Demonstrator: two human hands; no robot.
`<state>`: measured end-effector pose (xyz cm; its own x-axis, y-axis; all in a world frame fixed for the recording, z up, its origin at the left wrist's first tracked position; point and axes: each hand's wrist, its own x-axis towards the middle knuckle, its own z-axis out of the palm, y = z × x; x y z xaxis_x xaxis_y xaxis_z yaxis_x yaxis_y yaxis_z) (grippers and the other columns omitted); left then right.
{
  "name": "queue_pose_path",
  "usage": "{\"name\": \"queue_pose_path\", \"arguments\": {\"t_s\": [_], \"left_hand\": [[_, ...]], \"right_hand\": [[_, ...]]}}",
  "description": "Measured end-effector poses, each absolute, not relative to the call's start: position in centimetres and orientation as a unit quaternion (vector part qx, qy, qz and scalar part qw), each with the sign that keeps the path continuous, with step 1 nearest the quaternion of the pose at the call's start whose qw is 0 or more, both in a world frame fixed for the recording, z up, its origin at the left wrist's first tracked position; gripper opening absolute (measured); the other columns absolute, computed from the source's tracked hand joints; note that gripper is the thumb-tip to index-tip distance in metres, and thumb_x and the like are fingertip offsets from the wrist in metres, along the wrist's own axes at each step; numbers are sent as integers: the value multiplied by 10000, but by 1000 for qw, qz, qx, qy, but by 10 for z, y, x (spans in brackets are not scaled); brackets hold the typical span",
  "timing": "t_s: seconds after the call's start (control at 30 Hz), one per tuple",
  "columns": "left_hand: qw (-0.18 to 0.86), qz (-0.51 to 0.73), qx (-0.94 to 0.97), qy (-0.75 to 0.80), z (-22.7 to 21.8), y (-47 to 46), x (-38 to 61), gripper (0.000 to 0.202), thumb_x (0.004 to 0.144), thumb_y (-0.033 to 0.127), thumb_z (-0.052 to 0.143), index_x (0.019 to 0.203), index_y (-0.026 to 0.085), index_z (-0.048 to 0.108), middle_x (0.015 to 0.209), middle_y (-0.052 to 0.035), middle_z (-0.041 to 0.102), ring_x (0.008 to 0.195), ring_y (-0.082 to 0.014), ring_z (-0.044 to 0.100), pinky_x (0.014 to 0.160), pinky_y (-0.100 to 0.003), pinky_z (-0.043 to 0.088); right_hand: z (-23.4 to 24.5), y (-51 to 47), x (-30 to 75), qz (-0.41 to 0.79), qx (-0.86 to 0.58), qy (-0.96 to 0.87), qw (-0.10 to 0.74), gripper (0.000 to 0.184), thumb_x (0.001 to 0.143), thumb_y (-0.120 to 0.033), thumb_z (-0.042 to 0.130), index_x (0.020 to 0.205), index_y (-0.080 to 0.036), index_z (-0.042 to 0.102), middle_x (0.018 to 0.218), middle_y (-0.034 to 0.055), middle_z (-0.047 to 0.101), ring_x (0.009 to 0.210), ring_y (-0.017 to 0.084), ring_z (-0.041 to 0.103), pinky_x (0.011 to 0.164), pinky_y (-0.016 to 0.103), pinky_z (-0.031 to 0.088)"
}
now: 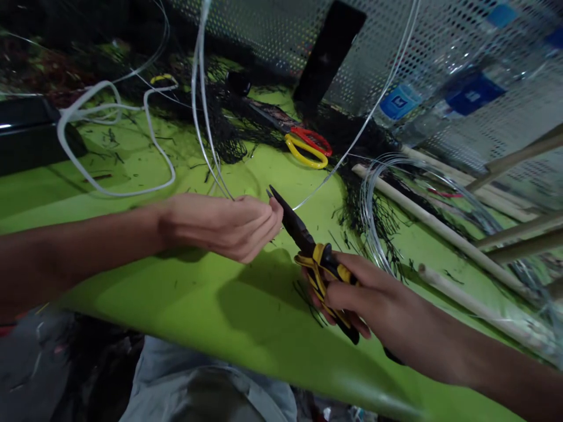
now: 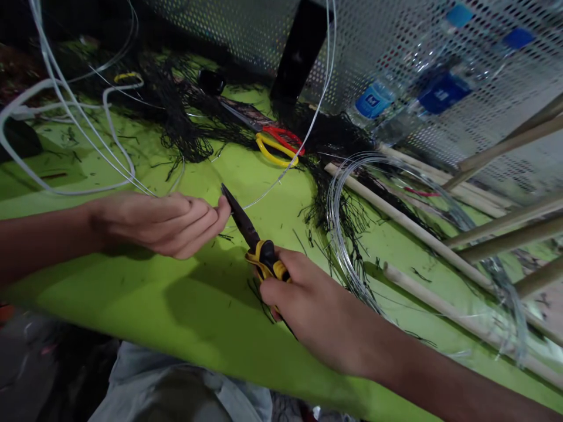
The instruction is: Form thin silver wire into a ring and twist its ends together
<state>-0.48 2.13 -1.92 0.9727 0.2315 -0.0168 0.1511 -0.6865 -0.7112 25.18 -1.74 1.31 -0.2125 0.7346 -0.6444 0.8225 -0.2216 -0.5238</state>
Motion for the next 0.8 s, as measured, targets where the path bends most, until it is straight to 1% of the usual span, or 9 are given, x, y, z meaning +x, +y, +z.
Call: {"name": "queue_pose_path", "arguments": {"t_s": [0.13,0.27,0.37,0.43,0.47,0.53,0.6,0.7,0.8], "left_hand": [[354,-40,-929,-101,-23,23,-5,320,961,-87,392,959,31,689,786,-44,656,623,-99,547,525,-225,348],[347,-83,-930,-85,-28,24,-4,365,977,-97,365,879,33,692,710,-37,651,578,-94,514,536,-214,362],[325,-116,-928,-137,-24,23,-5,340,1008,-76,360,976,5,688,695,-27,647,585,-91,538,536,-215,357],[318,-144,-918,-188,-18,24,-7,340,1033,-46,352,1047,3,688,636,2,612,584,-91,546,531,-215,325],[318,-161,-910,-213,-15,24,-8,357,1044,-29,342,1054,15,696,590,20,579,566,-87,538,521,-214,287],[326,-211,-887,-250,-9,25,-12,399,1068,30,333,991,63,723,523,39,528,512,-78,511,514,-219,204],[341,-269,-857,-277,-5,24,-15,372,1068,94,403,909,108,738,505,41,541,467,-76,497,514,-235,177],[344,-332,-822,-310,-5,20,-14,247,1023,173,554,872,177,750,534,38,625,444,-98,530,480,-269,225],[290,-364,-811,-355,-10,15,-10,157,991,210,608,923,232,748,630,38,718,514,-129,629,478,-306,330]], "right_hand": [[7,-16,244,-507,625,593,24,110,761,-265,547,660,-236,514,585,-2,552,529,157,494,444,256,391],[0,-11,243,-548,590,593,17,113,754,-234,535,643,-227,516,527,-5,563,482,138,481,422,235,367],[-1,-6,247,-577,565,590,0,69,774,-266,563,720,-225,574,586,8,634,475,145,520,378,229,365],[2,-3,249,-576,562,594,-8,80,777,-297,591,756,-221,607,662,20,678,481,150,534,375,241,382],[5,-2,250,-566,565,600,-16,93,780,-309,600,770,-219,622,706,26,693,499,153,546,389,249,395],[11,-1,249,-540,574,615,-38,120,804,-330,599,816,-219,645,769,32,701,559,167,578,430,262,416],[17,-3,246,-514,578,630,-65,136,834,-339,592,869,-220,649,786,28,689,628,179,600,481,270,429],[19,-7,240,-486,567,658,-102,127,861,-333,597,881,-210,620,744,4,649,641,162,560,557,278,416],[13,-12,235,-457,555,682,-137,111,881,-315,576,857,-207,568,725,-12,604,638,150,510,582,288,369]]}}
